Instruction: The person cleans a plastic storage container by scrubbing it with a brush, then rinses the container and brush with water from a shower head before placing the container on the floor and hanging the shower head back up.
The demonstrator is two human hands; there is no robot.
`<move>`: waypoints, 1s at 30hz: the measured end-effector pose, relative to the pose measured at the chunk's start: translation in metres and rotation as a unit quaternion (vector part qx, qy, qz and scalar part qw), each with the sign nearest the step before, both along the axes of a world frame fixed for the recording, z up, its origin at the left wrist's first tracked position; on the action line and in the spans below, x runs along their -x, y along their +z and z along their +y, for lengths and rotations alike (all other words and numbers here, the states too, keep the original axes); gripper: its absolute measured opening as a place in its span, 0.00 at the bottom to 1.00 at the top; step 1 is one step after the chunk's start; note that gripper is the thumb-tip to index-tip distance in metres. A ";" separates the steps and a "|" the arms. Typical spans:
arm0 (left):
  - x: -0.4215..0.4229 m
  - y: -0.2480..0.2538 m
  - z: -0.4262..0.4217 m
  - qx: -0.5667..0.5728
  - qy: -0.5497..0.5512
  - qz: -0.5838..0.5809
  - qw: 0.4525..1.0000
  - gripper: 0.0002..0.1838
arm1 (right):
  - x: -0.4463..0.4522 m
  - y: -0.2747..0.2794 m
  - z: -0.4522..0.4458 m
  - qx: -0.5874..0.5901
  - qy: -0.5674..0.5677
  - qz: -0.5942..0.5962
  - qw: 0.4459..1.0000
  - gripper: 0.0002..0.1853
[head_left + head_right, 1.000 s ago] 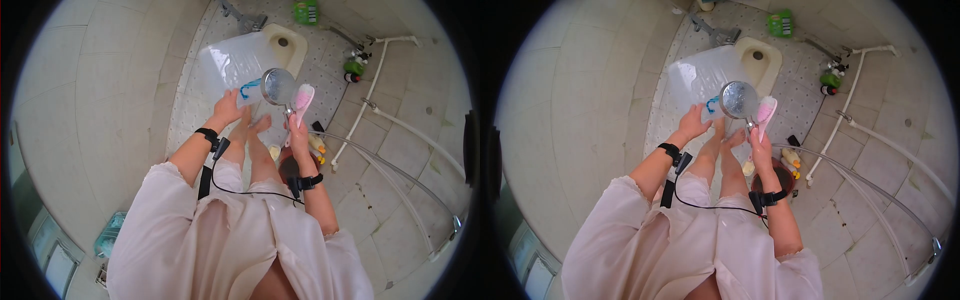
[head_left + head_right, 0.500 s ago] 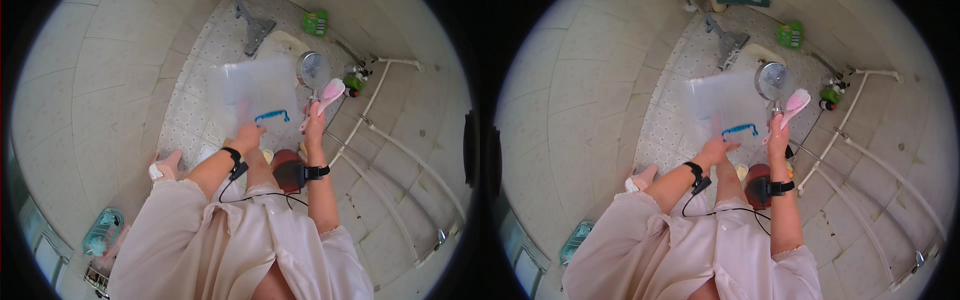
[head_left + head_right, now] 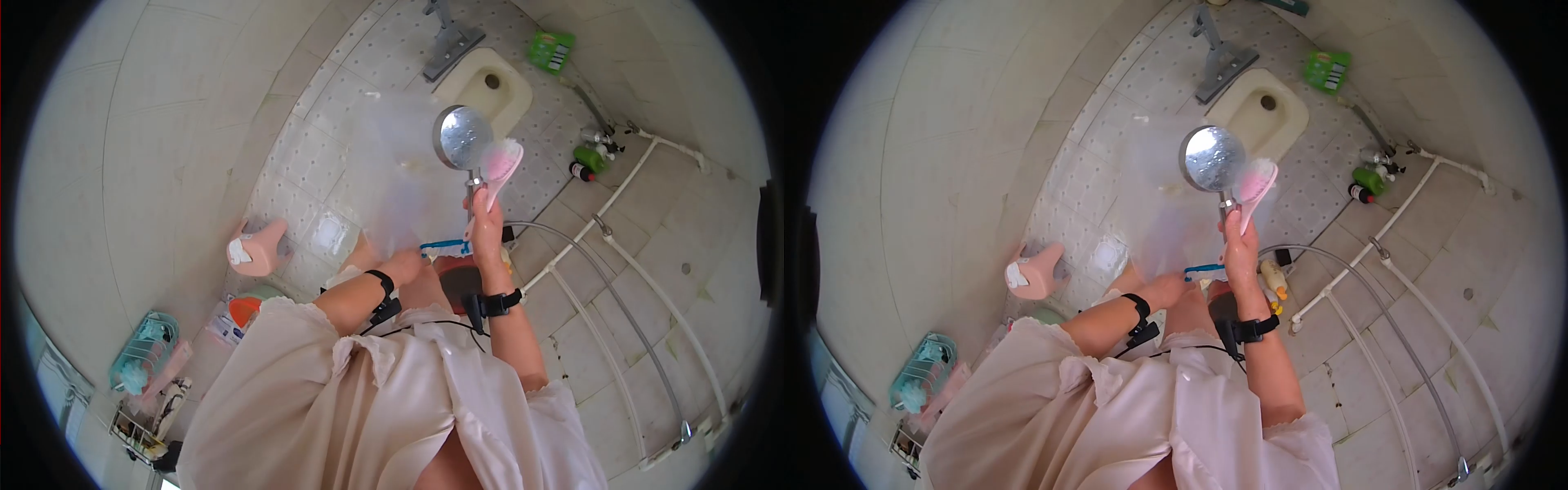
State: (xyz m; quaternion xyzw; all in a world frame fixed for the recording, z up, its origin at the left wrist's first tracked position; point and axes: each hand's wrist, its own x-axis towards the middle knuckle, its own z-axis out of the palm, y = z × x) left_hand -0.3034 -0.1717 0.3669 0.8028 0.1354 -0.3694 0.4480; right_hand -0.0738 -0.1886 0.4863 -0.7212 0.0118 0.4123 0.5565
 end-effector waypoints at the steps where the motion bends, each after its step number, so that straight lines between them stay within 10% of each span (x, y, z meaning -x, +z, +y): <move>1: 0.003 -0.004 -0.004 0.000 0.005 0.002 1.000 0.17 | 0.003 -0.001 -0.001 0.000 0.005 0.002 1.000 0.24; 30: -0.015 -0.011 0.000 -0.003 -0.131 -0.047 0.990 0.17 | 0.020 -0.007 -0.033 0.004 0.023 0.021 1.000 0.22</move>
